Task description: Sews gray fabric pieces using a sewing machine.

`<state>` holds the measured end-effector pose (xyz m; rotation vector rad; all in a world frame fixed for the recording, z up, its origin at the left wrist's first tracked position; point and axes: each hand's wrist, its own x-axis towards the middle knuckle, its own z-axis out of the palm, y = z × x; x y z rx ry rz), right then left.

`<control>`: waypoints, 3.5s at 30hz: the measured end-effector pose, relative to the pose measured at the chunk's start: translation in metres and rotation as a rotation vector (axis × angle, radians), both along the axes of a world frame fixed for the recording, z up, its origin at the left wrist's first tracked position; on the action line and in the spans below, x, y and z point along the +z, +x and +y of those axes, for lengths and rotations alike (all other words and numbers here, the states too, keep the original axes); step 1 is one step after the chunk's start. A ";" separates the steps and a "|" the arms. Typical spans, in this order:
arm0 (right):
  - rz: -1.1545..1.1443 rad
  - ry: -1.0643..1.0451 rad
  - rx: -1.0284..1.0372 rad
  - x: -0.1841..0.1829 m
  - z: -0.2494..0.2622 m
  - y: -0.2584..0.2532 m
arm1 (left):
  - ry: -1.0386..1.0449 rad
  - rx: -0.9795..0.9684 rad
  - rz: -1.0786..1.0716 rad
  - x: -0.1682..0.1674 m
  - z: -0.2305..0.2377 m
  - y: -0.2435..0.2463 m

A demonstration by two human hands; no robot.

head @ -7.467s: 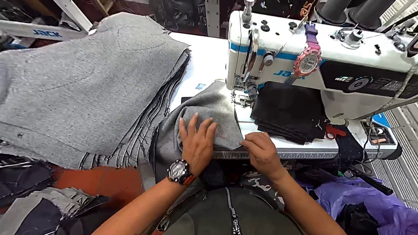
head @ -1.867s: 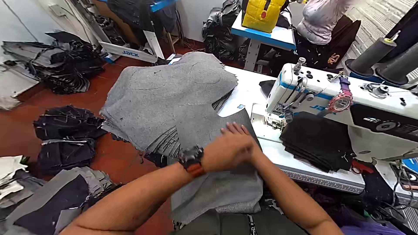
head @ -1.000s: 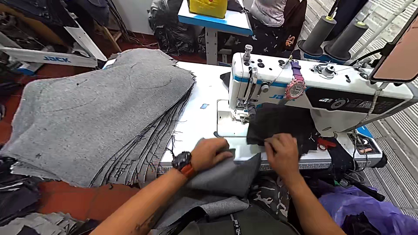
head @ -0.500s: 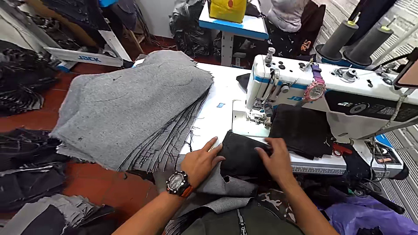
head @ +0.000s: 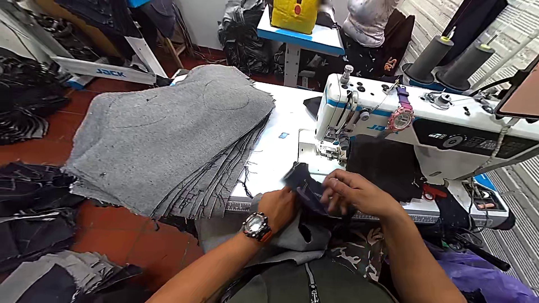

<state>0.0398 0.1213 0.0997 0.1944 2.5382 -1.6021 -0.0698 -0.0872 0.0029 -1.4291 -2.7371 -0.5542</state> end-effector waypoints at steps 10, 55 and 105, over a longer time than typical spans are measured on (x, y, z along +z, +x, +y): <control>0.374 0.679 0.000 -0.113 -0.012 -0.037 | -0.211 -0.303 -0.199 0.026 -0.040 -0.030; 0.349 0.211 -0.298 -0.113 0.023 -0.034 | -0.081 -0.239 0.058 0.032 0.104 -0.051; 0.406 0.662 -0.111 -0.112 0.029 -0.014 | -0.101 -0.007 -0.223 0.052 0.021 -0.018</control>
